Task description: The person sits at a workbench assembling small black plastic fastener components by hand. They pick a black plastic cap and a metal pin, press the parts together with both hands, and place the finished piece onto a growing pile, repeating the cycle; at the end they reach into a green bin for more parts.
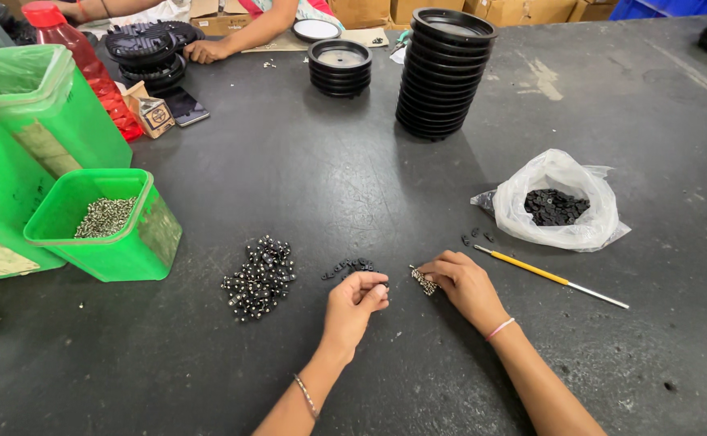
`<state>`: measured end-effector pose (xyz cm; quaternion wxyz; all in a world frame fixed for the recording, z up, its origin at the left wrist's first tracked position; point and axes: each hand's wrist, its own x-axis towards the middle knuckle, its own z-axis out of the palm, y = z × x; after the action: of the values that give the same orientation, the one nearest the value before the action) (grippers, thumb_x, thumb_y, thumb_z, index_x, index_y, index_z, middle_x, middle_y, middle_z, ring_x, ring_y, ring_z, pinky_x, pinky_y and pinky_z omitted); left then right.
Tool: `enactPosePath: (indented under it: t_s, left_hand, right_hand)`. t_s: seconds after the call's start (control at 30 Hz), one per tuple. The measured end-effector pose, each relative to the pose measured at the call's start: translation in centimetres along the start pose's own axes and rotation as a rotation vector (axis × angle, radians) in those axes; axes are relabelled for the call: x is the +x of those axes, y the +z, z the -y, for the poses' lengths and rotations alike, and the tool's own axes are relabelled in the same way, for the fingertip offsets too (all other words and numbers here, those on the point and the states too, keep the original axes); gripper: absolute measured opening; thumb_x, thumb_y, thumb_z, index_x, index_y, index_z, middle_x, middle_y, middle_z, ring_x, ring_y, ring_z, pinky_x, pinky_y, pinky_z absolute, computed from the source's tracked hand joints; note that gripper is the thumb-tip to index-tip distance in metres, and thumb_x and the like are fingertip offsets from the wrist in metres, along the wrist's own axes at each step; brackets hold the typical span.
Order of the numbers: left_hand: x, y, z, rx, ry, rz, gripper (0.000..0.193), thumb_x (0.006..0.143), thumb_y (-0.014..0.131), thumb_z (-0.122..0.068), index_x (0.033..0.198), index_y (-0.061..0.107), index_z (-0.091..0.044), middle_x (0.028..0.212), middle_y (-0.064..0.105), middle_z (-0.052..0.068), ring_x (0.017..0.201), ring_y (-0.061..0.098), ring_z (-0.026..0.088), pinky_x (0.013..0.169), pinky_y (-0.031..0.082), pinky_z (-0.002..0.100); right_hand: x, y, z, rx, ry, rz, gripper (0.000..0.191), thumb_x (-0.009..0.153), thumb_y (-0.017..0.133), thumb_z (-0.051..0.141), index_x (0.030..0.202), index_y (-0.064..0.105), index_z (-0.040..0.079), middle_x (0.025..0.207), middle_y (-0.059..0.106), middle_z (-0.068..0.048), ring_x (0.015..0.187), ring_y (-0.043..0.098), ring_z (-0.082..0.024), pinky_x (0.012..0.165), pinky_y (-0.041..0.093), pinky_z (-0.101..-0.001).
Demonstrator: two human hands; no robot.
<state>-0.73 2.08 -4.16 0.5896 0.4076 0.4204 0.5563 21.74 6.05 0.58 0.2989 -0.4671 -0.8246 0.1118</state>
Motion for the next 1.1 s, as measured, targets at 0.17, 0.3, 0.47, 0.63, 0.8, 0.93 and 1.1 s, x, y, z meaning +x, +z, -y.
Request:
enactPosePath:
  t_s: [0.17, 0.3, 0.47, 0.63, 0.8, 0.93, 1.1]
  left_hand:
    - [0.0, -0.1, -0.4, -0.023, -0.043, 0.0, 0.018, 0.095, 0.065, -0.005, 0.111, 0.071, 0.0, 0.097, 0.071, 0.004, 0.087, 0.067, 0.01, 0.082, 0.063, 0.03]
    - [-0.1, -0.1, -0.7, -0.003, -0.065, 0.0, 0.019, 0.095, 0.066, -0.005, 0.112, 0.072, 0.0, 0.097, 0.07, 0.004, 0.087, 0.067, 0.01, 0.082, 0.063, 0.03]
    - [-0.1, -0.1, -0.5, 0.0, -0.065, -0.017, 0.019, 0.094, 0.067, -0.005, 0.111, 0.072, 0.001, 0.096, 0.071, 0.005, 0.086, 0.068, 0.01, 0.081, 0.064, 0.03]
    - [-0.3, 0.1, -0.1, -0.013, -0.02, -0.046, 0.019, 0.091, 0.071, -0.005, 0.109, 0.074, 0.002, 0.093, 0.074, 0.006, 0.082, 0.07, 0.011, 0.076, 0.063, 0.029]
    - [-0.5, 0.7, 0.1, 0.022, -0.029, -0.091, 0.019, 0.089, 0.074, -0.004, 0.106, 0.075, 0.004, 0.091, 0.076, 0.008, 0.079, 0.073, 0.013, 0.074, 0.064, 0.029]
    - [-0.9, 0.7, -0.5, -0.008, -0.035, -0.08, 0.017, 0.089, 0.073, -0.004, 0.104, 0.074, 0.004, 0.091, 0.077, 0.009, 0.081, 0.075, 0.015, 0.074, 0.064, 0.029]
    - [-1.1, 0.5, -1.3, -0.058, -0.117, -0.066, 0.014, 0.09, 0.071, -0.005, 0.101, 0.071, 0.003, 0.088, 0.077, 0.011, 0.079, 0.075, 0.017, 0.073, 0.064, 0.03]
  right_hand:
    - [0.2, -0.3, 0.4, -0.024, 0.02, 0.03, 0.016, 0.086, 0.073, 0.016, 0.1, 0.077, 0.013, 0.094, 0.07, -0.003, 0.093, 0.067, -0.024, 0.081, 0.054, -0.0358]
    - [0.2, -0.4, 0.6, -0.028, 0.007, 0.04, 0.019, 0.082, 0.074, 0.018, 0.101, 0.077, 0.014, 0.093, 0.07, -0.002, 0.091, 0.066, -0.024, 0.079, 0.053, -0.0367]
    - [0.3, 0.0, 0.5, -0.012, -0.007, 0.032, 0.013, 0.084, 0.074, 0.017, 0.096, 0.075, 0.012, 0.092, 0.07, -0.002, 0.09, 0.066, -0.025, 0.078, 0.053, -0.0369]
    - [0.1, 0.2, 0.4, 0.097, 0.163, 0.033, 0.012, 0.086, 0.075, 0.015, 0.097, 0.075, 0.009, 0.09, 0.071, -0.004, 0.077, 0.068, -0.02, 0.07, 0.055, -0.0322]
    - [-1.1, 1.6, 1.7, 0.581, 0.347, -0.004, 0.02, 0.087, 0.075, 0.01, 0.105, 0.076, 0.003, 0.093, 0.079, -0.004, 0.083, 0.07, -0.009, 0.076, 0.057, -0.0259]
    - [-1.3, 2.3, 2.7, 0.677, 0.381, 0.044, 0.02, 0.087, 0.074, 0.009, 0.106, 0.075, 0.002, 0.094, 0.08, -0.002, 0.086, 0.071, -0.007, 0.079, 0.057, -0.0245]
    - [-1.4, 2.3, 2.9, 0.656, 0.39, 0.017, 0.019, 0.087, 0.075, 0.009, 0.105, 0.075, 0.001, 0.091, 0.078, -0.001, 0.083, 0.069, -0.008, 0.077, 0.057, -0.0249]
